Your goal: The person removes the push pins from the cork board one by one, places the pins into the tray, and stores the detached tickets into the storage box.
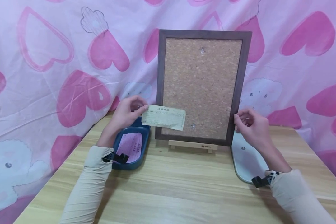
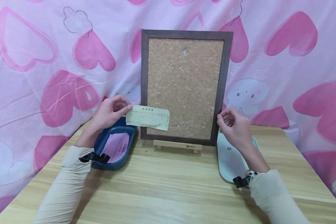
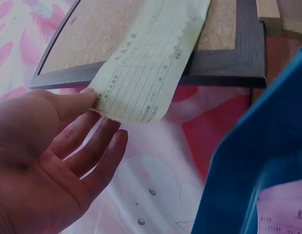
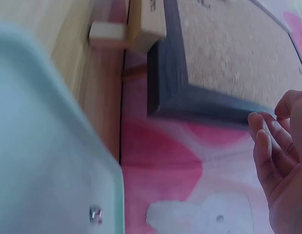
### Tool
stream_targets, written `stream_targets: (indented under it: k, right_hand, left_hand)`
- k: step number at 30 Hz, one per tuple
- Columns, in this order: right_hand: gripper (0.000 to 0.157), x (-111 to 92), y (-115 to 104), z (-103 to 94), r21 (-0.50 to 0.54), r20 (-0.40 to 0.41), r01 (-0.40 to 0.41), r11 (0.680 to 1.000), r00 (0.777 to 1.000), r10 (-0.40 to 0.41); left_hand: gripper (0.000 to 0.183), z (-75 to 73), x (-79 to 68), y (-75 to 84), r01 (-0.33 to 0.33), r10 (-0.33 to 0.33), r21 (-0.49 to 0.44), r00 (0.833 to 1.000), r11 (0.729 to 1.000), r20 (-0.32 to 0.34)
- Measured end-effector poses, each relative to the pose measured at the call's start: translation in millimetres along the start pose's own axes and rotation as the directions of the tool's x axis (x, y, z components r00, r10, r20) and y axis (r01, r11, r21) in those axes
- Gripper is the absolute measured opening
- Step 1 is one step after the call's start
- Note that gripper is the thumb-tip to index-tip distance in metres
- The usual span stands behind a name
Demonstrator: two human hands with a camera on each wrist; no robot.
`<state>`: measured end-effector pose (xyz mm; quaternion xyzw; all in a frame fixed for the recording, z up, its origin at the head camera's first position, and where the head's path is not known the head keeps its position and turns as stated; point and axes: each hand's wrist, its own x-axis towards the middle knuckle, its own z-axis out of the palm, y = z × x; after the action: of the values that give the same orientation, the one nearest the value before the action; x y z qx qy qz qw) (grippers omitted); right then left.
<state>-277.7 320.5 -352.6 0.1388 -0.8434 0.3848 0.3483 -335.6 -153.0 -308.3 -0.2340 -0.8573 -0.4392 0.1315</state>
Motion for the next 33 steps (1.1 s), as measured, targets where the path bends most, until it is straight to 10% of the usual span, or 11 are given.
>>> stream_targets:
  k: [20, 33]
  right_hand:
    - [0.008, -18.6, 40.8, -34.7, -0.083, 0.185, -0.063, 0.995, 0.98, 0.077]
    - [0.011, -19.1, 64.0, -46.4, -0.147, 0.401, -0.086, 0.985, 0.905, 0.139]
  left_hand:
    - [0.021, -22.3, -7.0, -5.6, -0.011, -0.003, -0.127, 0.994, 0.992, -0.107]
    - [0.022, -32.5, -10.1, -16.1, 0.022, -0.034, -0.111, 0.994, 0.994, -0.105]
